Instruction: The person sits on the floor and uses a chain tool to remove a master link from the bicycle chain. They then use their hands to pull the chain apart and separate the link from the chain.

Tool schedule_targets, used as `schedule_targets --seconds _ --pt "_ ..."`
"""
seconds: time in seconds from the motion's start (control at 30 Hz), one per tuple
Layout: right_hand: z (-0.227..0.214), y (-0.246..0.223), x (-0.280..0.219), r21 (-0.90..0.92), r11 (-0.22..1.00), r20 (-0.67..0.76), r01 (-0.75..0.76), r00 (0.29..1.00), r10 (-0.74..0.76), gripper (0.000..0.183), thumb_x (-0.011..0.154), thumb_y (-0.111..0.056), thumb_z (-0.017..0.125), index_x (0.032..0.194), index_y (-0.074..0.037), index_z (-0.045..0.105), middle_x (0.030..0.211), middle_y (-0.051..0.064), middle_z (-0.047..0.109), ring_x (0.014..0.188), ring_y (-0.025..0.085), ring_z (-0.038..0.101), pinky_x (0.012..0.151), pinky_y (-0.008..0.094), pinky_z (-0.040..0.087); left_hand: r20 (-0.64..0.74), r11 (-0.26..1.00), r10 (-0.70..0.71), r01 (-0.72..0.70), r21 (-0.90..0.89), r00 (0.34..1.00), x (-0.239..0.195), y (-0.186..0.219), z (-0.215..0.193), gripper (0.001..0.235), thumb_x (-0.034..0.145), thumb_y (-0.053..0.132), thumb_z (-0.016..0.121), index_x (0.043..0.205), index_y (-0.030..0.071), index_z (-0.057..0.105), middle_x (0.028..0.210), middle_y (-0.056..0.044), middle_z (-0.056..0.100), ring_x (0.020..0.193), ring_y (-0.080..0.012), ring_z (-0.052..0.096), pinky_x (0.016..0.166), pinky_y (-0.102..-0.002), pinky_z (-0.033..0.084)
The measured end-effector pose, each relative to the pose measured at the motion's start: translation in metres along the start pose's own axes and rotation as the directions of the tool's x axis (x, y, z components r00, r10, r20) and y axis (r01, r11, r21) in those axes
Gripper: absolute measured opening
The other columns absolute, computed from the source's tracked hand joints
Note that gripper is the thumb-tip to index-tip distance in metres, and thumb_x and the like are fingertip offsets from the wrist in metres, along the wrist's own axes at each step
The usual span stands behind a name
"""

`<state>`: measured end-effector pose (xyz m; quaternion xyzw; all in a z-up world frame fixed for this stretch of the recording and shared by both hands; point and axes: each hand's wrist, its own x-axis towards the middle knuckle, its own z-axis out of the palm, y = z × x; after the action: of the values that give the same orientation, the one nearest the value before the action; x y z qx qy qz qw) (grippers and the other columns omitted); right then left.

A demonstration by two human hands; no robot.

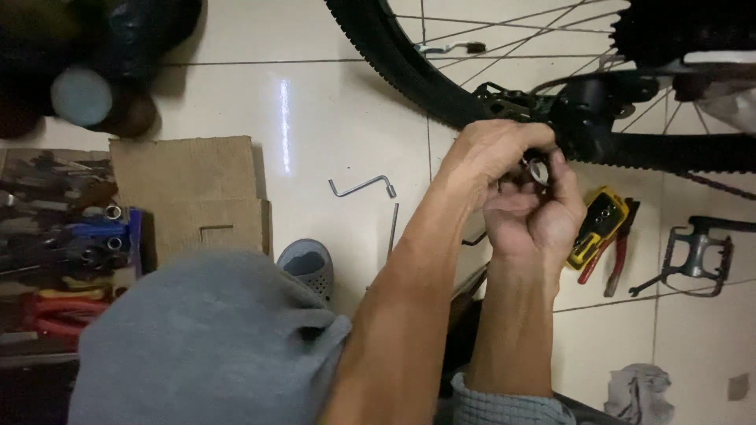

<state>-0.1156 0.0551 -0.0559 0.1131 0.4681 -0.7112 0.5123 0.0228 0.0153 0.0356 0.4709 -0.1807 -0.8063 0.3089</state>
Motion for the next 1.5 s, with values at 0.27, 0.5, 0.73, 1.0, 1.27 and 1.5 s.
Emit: schedule_targets --seconds 0.27,0.5,0.73,1.0,1.27,1.5 --pt "0.007 -0.001 -0.01 0.054 0.995 0.049 -0.087 0.995 0.084 0.015 0.077 -0.01 0.083 0.083 -0.002 0.072 0.081 0.013 0.069 0.077 0.029 0.065 0.083 0.047 0.06 0.014 0.997 -0.004 0.003 0.078 1.0 -0.016 0.013 -0.005 0.061 0.067 0.025 0.065 0.114 -0.014 0.066 0.119 -0.035 0.067 0.126 -0.042 0.06 0.081 -0.051 0.056" --pt "0.017 0.003 -0.02 0.059 0.994 0.018 -0.094 0.996 0.093 0.021 0.074 -0.013 0.087 0.076 0.001 0.071 0.072 0.013 0.066 0.069 0.028 0.064 0.08 0.046 0.061 -0.033 0.996 0.016 -0.013 0.089 0.999 -0.001 0.003 -0.007 0.055 0.063 0.027 0.07 0.105 -0.009 0.069 0.11 -0.029 0.069 0.118 -0.039 0.063 0.076 -0.05 0.057" --pt "0.032 0.007 -0.04 0.147 0.984 -0.031 -0.101 0.994 0.107 0.019 0.077 -0.011 0.085 0.071 -0.003 0.069 0.058 0.001 0.049 0.059 0.016 0.052 0.074 0.037 0.059 -0.056 0.99 0.024 -0.016 0.141 0.998 0.02 -0.005 -0.003 0.05 0.06 0.028 0.074 0.098 -0.003 0.071 0.102 -0.024 0.07 0.111 -0.0365 0.066 0.072 -0.049 0.057" --pt "-0.014 0.005 0.021 0.242 0.948 -0.013 -0.204 0.977 0.214 0.019 0.076 -0.008 0.08 0.09 -0.001 0.068 0.09 0.016 0.066 0.089 0.035 0.062 0.09 0.056 0.056 -0.09 0.968 0.043 -0.02 0.249 0.995 0.045 -0.014 0.001 0.041 0.055 0.03 0.08 0.086 0.004 0.075 0.091 -0.017 0.073 0.1 -0.0329 0.07 0.065 -0.048 0.058" --pt "0.03 0.0 -0.019 0.195 0.959 -0.053 -0.207 0.974 0.221 0.015 0.072 -0.006 0.08 0.075 -0.003 0.066 0.073 0.01 0.062 0.076 0.028 0.059 0.078 0.041 0.048 -0.136 0.971 0.048 -0.014 0.239 0.99 0.066 -0.025 0.003 0.035 0.05 0.025 0.084 0.081 0.01 0.076 0.084 -0.01 0.071 0.094 -0.0272 0.067 0.063 -0.048 0.056" --pt "0.026 -0.001 -0.016 0.145 0.976 -0.078 -0.165 0.981 0.178 0.015 0.07 -0.006 0.078 0.074 -0.005 0.063 0.065 0.009 0.059 0.07 0.026 0.059 0.076 0.039 0.048 -0.163 0.98 0.063 -0.03 0.195 0.985 0.06 -0.022 0.005 0.036 0.053 0.018 0.078 0.086 0.003 0.075 0.087 -0.016 0.065 0.098 -0.0282 0.059 0.068 -0.043 0.052"
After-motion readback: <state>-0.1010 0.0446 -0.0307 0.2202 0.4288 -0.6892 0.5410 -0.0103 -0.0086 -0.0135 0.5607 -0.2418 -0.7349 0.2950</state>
